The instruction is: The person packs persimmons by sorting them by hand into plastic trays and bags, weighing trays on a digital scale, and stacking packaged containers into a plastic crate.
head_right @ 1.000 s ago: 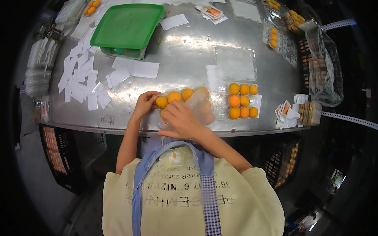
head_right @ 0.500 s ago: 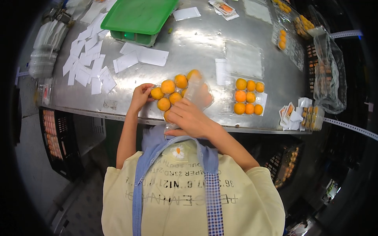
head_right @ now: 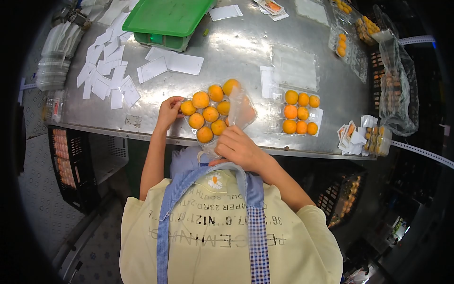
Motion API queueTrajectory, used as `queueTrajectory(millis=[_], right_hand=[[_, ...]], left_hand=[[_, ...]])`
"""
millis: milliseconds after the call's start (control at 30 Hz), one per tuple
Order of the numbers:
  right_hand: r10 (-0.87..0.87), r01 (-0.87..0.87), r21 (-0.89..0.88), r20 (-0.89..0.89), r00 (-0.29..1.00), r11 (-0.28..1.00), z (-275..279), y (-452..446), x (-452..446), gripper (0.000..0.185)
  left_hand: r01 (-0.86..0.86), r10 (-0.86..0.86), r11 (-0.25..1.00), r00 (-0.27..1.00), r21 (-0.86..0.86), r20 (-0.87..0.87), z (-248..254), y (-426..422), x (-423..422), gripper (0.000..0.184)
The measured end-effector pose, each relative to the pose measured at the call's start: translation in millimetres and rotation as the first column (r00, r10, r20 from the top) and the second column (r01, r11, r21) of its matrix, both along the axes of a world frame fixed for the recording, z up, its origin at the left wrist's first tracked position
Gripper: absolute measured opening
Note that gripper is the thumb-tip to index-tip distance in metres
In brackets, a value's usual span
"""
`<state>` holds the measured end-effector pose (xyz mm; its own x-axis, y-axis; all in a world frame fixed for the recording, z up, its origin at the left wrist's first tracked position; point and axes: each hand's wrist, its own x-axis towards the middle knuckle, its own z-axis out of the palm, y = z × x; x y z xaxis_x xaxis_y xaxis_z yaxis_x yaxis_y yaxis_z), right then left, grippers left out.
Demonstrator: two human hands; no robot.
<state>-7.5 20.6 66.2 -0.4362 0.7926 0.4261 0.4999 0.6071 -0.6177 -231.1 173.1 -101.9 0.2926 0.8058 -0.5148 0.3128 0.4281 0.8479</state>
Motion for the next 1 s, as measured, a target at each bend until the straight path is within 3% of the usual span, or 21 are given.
queueTrajectory(millis=[67, 167, 200, 233, 267, 333, 400, 467, 567, 600, 700, 800, 900, 1000], right_hand=[[-0.012, 0.012, -0.003, -0.008, 1.000, 1.000, -1.2, -2.1, -1.0, 0.031], [-0.027, 0.027, -0.003, 0.015, 1.000, 1.000, 0.7, 4.8, -4.1, 0.032], [-0.033, 0.033, -0.003, 0.028, 0.999, 0.999, 0.9, 9.4, -7.8, 0.032], [-0.040, 0.039, 0.012, 0.018, 0.999, 0.999, 0.0, 15.4, -12.4, 0.034], [-0.042, 0.042, 0.026, 0.010, 0.999, 0.999, -1.4, 23.9, -17.4, 0.036], [-0.030, 0.029, 0.019, 0.011, 1.000, 0.999, -3.9, 38.1, -20.8, 0.037], [-0.005, 0.006, -0.031, 0.026, 1.000, 1.000, -10.8, 46.8, -21.2, 0.037], [0.015, -0.012, -0.069, 0.044, 0.999, 0.998, -14.3, 49.0, -20.7, 0.038], [-0.009, 0.009, -0.080, 0.000, 1.000, 0.997, -7.9, 58.0, -17.9, 0.037], [-0.024, 0.021, -0.077, -0.030, 0.999, 0.997, -5.8, 61.1, -15.8, 0.036], [-0.244, 0.235, -0.087, -0.108, 0.964, 0.968, -23.7, 71.5, 9.4, 0.032], [-0.507, 0.505, 0.049, 0.146, 0.850, 0.861, -47.0, 97.7, 40.0, 0.025], [-0.400, 0.418, -0.255, 0.120, 0.909, 0.872, -63.7, 104.3, 64.9, 0.021], [-0.422, 0.442, -0.127, 0.157, 0.893, 0.888, -79.4, 100.9, 71.8, 0.019]], left_hand=[[-0.022, 0.022, 1.000, 1.000, -0.014, 0.021, 2.3, -1.1, 1.2, 0.020], [0.114, -0.112, 0.993, 0.990, 0.016, -0.089, 9.7, 9.6, -2.2, 0.022], [0.310, -0.212, 0.904, 0.923, 0.295, -0.321, 11.8, 20.1, -1.1, 0.024], [0.521, -0.217, 0.702, 0.806, 0.485, -0.551, 17.5, 29.2, 0.8, 0.027], [0.428, -0.091, 0.715, 0.841, 0.552, -0.534, 52.1, 28.0, 22.7, 0.036], [0.385, -0.141, 0.596, 0.914, 0.705, -0.379, 55.3, 37.9, 60.3, 0.038], [0.422, -0.339, 0.602, 0.904, 0.678, -0.261, 62.7, 37.1, 99.9, 0.037], [0.501, -0.397, 0.556, 0.861, 0.663, -0.317, 52.5, 31.9, 131.6, 0.032], [0.539, -0.528, 0.724, 0.835, 0.430, -0.158, 53.9, 31.4, 153.4, 0.036], [0.508, -0.505, 0.709, 0.850, 0.490, -0.150, 45.4, 30.0, 155.3, 0.036], [0.558, -0.536, 0.760, 0.828, 0.332, -0.164, 61.1, 31.6, 153.5, 0.033], [0.526, -0.509, 0.781, 0.848, 0.335, -0.145, 49.7, 27.5, 150.0, 0.029], [0.419, -0.440, 0.773, 0.895, 0.476, -0.073, 33.9, 27.4, 152.2, 0.026], [0.402, -0.416, 0.848, 0.909, 0.344, -0.036, 41.7, 30.1, 155.3, 0.024]])
